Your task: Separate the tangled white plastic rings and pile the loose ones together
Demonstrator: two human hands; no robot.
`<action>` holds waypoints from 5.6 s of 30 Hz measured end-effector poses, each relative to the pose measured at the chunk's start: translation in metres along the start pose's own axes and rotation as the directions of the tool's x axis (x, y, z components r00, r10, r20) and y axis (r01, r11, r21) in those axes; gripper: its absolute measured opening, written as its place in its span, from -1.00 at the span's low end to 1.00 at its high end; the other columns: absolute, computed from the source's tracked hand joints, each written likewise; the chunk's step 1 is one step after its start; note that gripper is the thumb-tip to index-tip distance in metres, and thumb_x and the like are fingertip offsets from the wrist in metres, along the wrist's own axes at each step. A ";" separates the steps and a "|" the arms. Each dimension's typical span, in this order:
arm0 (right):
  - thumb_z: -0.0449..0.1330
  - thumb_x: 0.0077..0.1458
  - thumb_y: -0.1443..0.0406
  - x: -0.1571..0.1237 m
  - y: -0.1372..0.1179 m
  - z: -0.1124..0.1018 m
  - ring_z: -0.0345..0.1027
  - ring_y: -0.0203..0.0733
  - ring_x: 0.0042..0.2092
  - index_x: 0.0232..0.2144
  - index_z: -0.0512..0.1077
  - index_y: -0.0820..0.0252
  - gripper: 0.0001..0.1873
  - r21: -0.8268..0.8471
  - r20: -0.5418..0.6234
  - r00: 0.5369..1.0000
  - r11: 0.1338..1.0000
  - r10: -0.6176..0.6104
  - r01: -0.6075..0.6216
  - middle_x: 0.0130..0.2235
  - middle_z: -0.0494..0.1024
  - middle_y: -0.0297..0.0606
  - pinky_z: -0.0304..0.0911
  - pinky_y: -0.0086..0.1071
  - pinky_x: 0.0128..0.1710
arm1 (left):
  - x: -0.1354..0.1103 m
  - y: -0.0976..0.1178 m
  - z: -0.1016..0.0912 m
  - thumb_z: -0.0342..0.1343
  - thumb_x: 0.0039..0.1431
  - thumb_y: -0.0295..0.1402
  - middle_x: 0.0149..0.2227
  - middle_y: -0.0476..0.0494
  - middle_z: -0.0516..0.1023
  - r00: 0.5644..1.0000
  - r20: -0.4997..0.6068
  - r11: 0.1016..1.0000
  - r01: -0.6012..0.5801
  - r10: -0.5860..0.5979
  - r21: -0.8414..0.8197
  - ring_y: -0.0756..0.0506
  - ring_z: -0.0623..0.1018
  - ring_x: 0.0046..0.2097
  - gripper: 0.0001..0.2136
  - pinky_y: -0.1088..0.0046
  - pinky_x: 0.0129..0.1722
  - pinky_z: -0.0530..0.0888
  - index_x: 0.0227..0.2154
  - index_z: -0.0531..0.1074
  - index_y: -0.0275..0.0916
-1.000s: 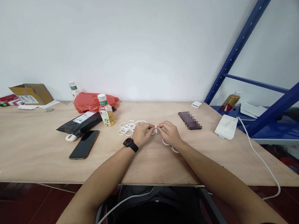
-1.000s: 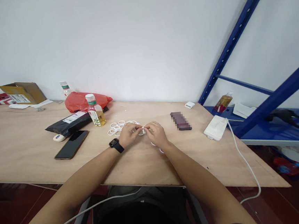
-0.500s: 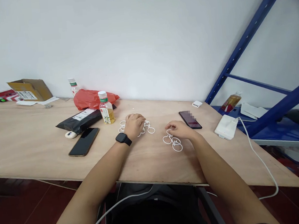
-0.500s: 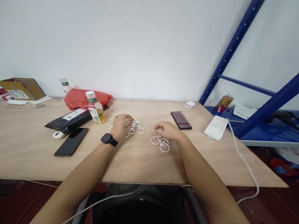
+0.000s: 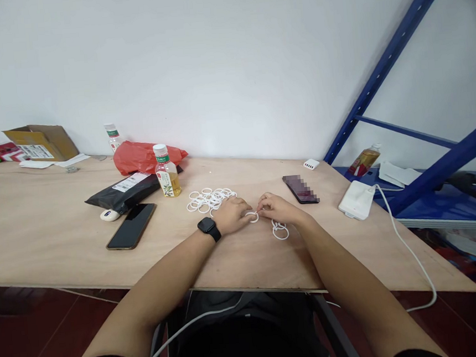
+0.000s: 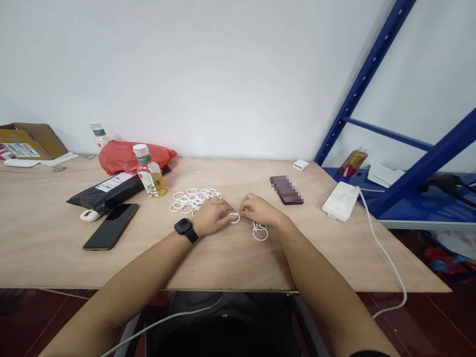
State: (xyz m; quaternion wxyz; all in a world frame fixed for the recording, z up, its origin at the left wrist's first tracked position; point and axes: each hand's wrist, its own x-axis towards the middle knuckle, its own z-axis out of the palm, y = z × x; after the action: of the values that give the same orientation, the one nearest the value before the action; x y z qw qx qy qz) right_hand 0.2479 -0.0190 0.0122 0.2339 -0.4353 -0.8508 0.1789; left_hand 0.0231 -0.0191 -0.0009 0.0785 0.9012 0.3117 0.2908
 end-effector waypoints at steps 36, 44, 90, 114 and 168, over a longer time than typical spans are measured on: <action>0.15 0.17 0.25 0.006 -0.039 0.013 0.38 -0.20 -0.26 -0.30 0.50 0.15 -0.86 0.113 -0.376 0.924 0.987 -0.062 0.113 -0.30 0.53 -0.24 0.29 -0.32 -0.21 | 0.004 0.008 -0.004 0.07 0.22 -0.26 -0.28 -0.08 0.65 0.943 -0.155 0.888 0.209 -0.294 -0.410 -0.06 0.59 -0.27 -0.78 0.46 -0.27 0.47 -0.21 0.59 -0.18; 0.15 0.16 0.26 0.008 -0.044 0.019 0.38 -0.20 -0.27 -0.35 0.47 0.15 -0.88 0.129 -0.426 0.904 0.987 -0.033 0.097 -0.32 0.53 -0.25 0.29 -0.33 -0.21 | 0.006 0.007 -0.002 0.09 0.17 -0.28 -0.39 -0.04 0.62 0.923 -0.208 0.903 0.235 -0.324 -0.360 -0.02 0.56 -0.35 -0.82 0.47 -0.30 0.44 -0.37 0.55 -0.22; 0.08 0.19 0.24 0.008 -0.028 0.020 0.41 -0.23 -0.29 -0.17 0.55 0.18 -0.71 0.166 -0.184 0.969 0.977 0.165 -0.134 -0.30 0.60 -0.26 0.24 -0.40 -0.29 | 0.003 0.001 -0.011 0.08 0.25 -0.26 -0.35 -0.11 0.59 0.984 -0.167 0.996 -0.068 0.059 -0.048 -0.06 0.53 -0.30 -0.81 0.37 -0.21 0.39 -0.22 0.53 -0.21; 0.18 0.15 0.23 0.004 -0.039 0.017 0.39 -0.23 -0.24 -0.28 0.58 0.09 -0.82 0.131 -0.486 0.873 0.986 -0.030 0.107 -0.20 0.51 -0.19 0.35 -0.38 -0.33 | 0.003 -0.001 -0.013 0.05 0.28 -0.31 -0.27 -0.12 0.64 0.967 -0.256 0.993 -0.030 0.001 -0.110 -0.07 0.59 -0.27 -0.80 0.39 -0.21 0.46 -0.20 0.57 -0.17; 0.18 0.03 0.26 0.007 -0.029 0.011 0.37 -0.27 -0.41 -0.41 0.48 0.12 -0.90 0.036 -0.344 0.899 0.960 0.272 -0.277 -0.47 0.54 -0.36 0.14 -0.45 -0.41 | 0.003 -0.003 -0.003 0.08 0.23 -0.20 -0.25 -0.15 0.59 0.999 -0.019 0.999 0.037 -0.038 -0.028 -0.13 0.54 -0.19 -0.77 0.30 -0.14 0.41 -0.19 0.51 -0.21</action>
State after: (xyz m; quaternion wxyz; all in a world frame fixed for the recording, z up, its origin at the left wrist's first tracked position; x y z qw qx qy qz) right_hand 0.2193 -0.0304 0.0198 0.3490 -0.5768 -0.7279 0.1247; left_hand 0.0210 -0.0149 0.0019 0.0933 0.8912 0.3253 0.3022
